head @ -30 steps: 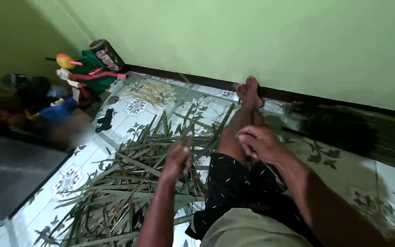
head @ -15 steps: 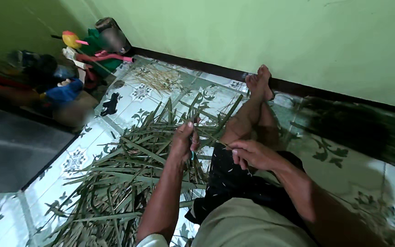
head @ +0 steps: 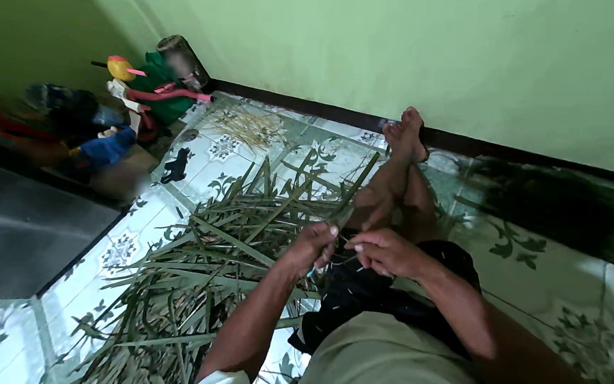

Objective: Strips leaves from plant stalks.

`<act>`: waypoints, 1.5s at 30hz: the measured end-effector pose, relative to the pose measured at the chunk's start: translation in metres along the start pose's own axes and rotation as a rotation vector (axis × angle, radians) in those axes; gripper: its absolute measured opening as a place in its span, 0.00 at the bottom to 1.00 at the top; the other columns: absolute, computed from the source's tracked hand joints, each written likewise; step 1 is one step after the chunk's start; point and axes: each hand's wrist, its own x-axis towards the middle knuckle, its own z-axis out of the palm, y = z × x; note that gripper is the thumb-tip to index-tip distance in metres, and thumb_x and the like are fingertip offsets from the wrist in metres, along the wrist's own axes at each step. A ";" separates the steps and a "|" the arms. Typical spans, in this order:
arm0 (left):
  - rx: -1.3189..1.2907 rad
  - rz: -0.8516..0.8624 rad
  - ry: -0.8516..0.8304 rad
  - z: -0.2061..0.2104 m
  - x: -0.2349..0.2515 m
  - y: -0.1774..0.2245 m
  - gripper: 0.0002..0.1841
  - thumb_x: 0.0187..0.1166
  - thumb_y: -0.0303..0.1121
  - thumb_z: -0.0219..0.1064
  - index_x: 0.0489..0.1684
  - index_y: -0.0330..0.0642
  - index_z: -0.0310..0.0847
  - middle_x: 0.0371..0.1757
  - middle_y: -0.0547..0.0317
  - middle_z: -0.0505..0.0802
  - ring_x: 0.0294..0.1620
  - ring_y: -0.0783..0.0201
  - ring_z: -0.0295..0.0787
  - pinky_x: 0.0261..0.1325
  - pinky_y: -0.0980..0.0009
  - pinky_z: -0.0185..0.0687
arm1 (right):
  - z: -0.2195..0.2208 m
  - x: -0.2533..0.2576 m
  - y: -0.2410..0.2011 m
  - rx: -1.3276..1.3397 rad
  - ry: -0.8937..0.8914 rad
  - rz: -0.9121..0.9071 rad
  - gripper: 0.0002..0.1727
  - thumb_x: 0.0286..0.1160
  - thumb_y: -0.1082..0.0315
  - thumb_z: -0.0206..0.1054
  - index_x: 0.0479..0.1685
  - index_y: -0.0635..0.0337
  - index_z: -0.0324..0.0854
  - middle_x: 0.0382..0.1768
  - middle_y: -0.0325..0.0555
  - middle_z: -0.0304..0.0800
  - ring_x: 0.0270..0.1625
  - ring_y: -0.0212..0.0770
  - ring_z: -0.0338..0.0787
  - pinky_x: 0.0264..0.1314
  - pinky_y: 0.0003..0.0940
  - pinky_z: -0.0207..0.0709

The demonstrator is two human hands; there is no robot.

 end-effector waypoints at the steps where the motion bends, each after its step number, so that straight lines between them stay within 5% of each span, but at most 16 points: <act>1: -0.019 0.017 0.024 -0.002 -0.001 0.005 0.10 0.85 0.38 0.56 0.37 0.48 0.80 0.11 0.72 0.80 0.08 0.78 0.73 0.13 0.82 0.71 | -0.002 0.000 -0.002 -0.058 0.005 -0.007 0.18 0.90 0.66 0.51 0.64 0.63 0.84 0.27 0.32 0.85 0.15 0.22 0.71 0.18 0.18 0.67; 4: -0.161 0.133 0.172 -0.031 -0.002 0.023 0.19 0.88 0.41 0.53 0.66 0.41 0.80 0.10 0.72 0.77 0.07 0.77 0.71 0.12 0.81 0.72 | -0.003 -0.004 -0.002 -0.137 -0.004 -0.023 0.18 0.90 0.67 0.52 0.64 0.63 0.84 0.27 0.33 0.86 0.16 0.22 0.71 0.18 0.18 0.67; 5: -0.169 0.134 0.182 -0.035 -0.002 0.022 0.19 0.89 0.41 0.52 0.69 0.41 0.78 0.10 0.71 0.77 0.06 0.77 0.71 0.12 0.80 0.73 | -0.004 -0.003 -0.002 -0.145 -0.008 -0.026 0.18 0.90 0.66 0.52 0.64 0.63 0.85 0.27 0.33 0.86 0.16 0.22 0.71 0.18 0.18 0.67; 7: -0.099 0.067 0.142 -0.022 -0.004 0.009 0.14 0.89 0.37 0.51 0.59 0.41 0.78 0.11 0.69 0.79 0.07 0.76 0.72 0.12 0.81 0.72 | -0.002 0.000 -0.005 -0.129 -0.012 -0.035 0.18 0.90 0.66 0.51 0.64 0.63 0.84 0.27 0.33 0.86 0.15 0.22 0.71 0.18 0.18 0.67; 9: 0.004 -0.015 0.065 -0.004 -0.010 0.002 0.10 0.87 0.36 0.54 0.37 0.47 0.79 0.13 0.71 0.81 0.08 0.78 0.73 0.13 0.83 0.70 | 0.001 0.003 -0.007 -0.078 -0.018 -0.030 0.18 0.90 0.66 0.51 0.63 0.64 0.83 0.27 0.33 0.85 0.15 0.22 0.70 0.17 0.18 0.67; 10: -0.005 0.005 0.067 -0.004 -0.011 0.006 0.10 0.86 0.38 0.56 0.37 0.47 0.80 0.13 0.72 0.81 0.08 0.79 0.73 0.13 0.83 0.71 | 0.001 0.003 -0.006 -0.046 -0.023 -0.022 0.18 0.90 0.66 0.51 0.63 0.63 0.83 0.26 0.32 0.85 0.15 0.22 0.70 0.17 0.18 0.66; 12: -0.120 0.137 0.158 -0.025 -0.012 0.023 0.15 0.86 0.40 0.56 0.56 0.42 0.85 0.11 0.72 0.79 0.08 0.79 0.72 0.13 0.83 0.72 | 0.000 0.000 -0.002 -0.020 -0.031 -0.020 0.18 0.89 0.66 0.51 0.63 0.63 0.84 0.25 0.31 0.84 0.14 0.21 0.69 0.16 0.17 0.65; 16: -0.261 0.190 0.203 -0.049 -0.008 0.020 0.20 0.90 0.44 0.50 0.72 0.46 0.76 0.09 0.71 0.76 0.06 0.77 0.72 0.12 0.81 0.72 | -0.003 0.000 0.001 -0.140 0.030 -0.035 0.18 0.89 0.67 0.52 0.62 0.63 0.85 0.28 0.33 0.86 0.16 0.22 0.71 0.18 0.18 0.67; 20: -0.012 -0.038 0.085 -0.005 -0.013 -0.008 0.13 0.89 0.37 0.50 0.55 0.43 0.80 0.14 0.72 0.80 0.09 0.78 0.72 0.14 0.83 0.71 | 0.003 0.005 -0.003 -0.250 0.148 -0.086 0.16 0.88 0.66 0.56 0.59 0.63 0.87 0.35 0.39 0.88 0.21 0.23 0.77 0.25 0.20 0.76; 24: -0.219 0.172 0.261 -0.043 -0.012 0.020 0.19 0.91 0.41 0.46 0.69 0.46 0.78 0.09 0.72 0.75 0.06 0.78 0.69 0.13 0.81 0.70 | -0.005 -0.003 0.007 -0.308 0.149 -0.169 0.16 0.86 0.66 0.57 0.56 0.61 0.90 0.44 0.42 0.86 0.29 0.22 0.79 0.32 0.17 0.76; 27: -0.251 0.181 0.207 -0.046 -0.010 0.013 0.20 0.91 0.42 0.48 0.75 0.48 0.73 0.09 0.71 0.75 0.06 0.76 0.70 0.12 0.80 0.71 | -0.007 0.000 0.005 -0.267 0.125 -0.182 0.16 0.85 0.66 0.57 0.56 0.61 0.90 0.36 0.37 0.85 0.27 0.21 0.77 0.30 0.16 0.74; 31: -0.066 0.030 0.078 -0.005 -0.018 0.006 0.12 0.86 0.36 0.52 0.53 0.44 0.81 0.13 0.72 0.81 0.09 0.79 0.73 0.14 0.83 0.72 | -0.002 0.003 0.000 -0.053 0.018 -0.079 0.18 0.87 0.65 0.53 0.61 0.62 0.85 0.20 0.28 0.77 0.17 0.21 0.72 0.20 0.17 0.68; 35: -0.287 0.248 0.200 -0.053 -0.018 0.034 0.19 0.89 0.45 0.54 0.70 0.50 0.79 0.10 0.70 0.77 0.06 0.77 0.71 0.12 0.81 0.72 | -0.005 -0.005 0.012 0.045 -0.099 0.017 0.19 0.86 0.64 0.52 0.64 0.61 0.84 0.18 0.28 0.75 0.15 0.22 0.71 0.17 0.19 0.68; 37: -0.231 0.200 0.186 -0.051 -0.018 0.025 0.19 0.89 0.45 0.52 0.73 0.52 0.76 0.10 0.71 0.77 0.07 0.77 0.72 0.12 0.81 0.72 | -0.002 -0.003 0.011 0.080 -0.132 0.016 0.19 0.87 0.64 0.51 0.63 0.61 0.84 0.20 0.29 0.77 0.15 0.23 0.73 0.17 0.19 0.70; 41: 0.058 -0.027 -0.014 -0.006 -0.022 0.000 0.11 0.86 0.37 0.54 0.46 0.46 0.83 0.13 0.73 0.81 0.09 0.80 0.72 0.14 0.84 0.70 | 0.001 0.000 0.008 0.087 -0.156 -0.010 0.19 0.87 0.63 0.51 0.61 0.61 0.84 0.21 0.29 0.79 0.16 0.23 0.75 0.18 0.19 0.73; 45: -0.173 0.173 0.179 -0.046 -0.021 0.037 0.19 0.88 0.45 0.54 0.64 0.46 0.83 0.10 0.73 0.76 0.07 0.79 0.69 0.14 0.82 0.70 | -0.016 -0.013 0.016 -0.099 -0.193 -0.022 0.18 0.89 0.65 0.51 0.62 0.60 0.86 0.25 0.31 0.80 0.17 0.22 0.74 0.18 0.17 0.71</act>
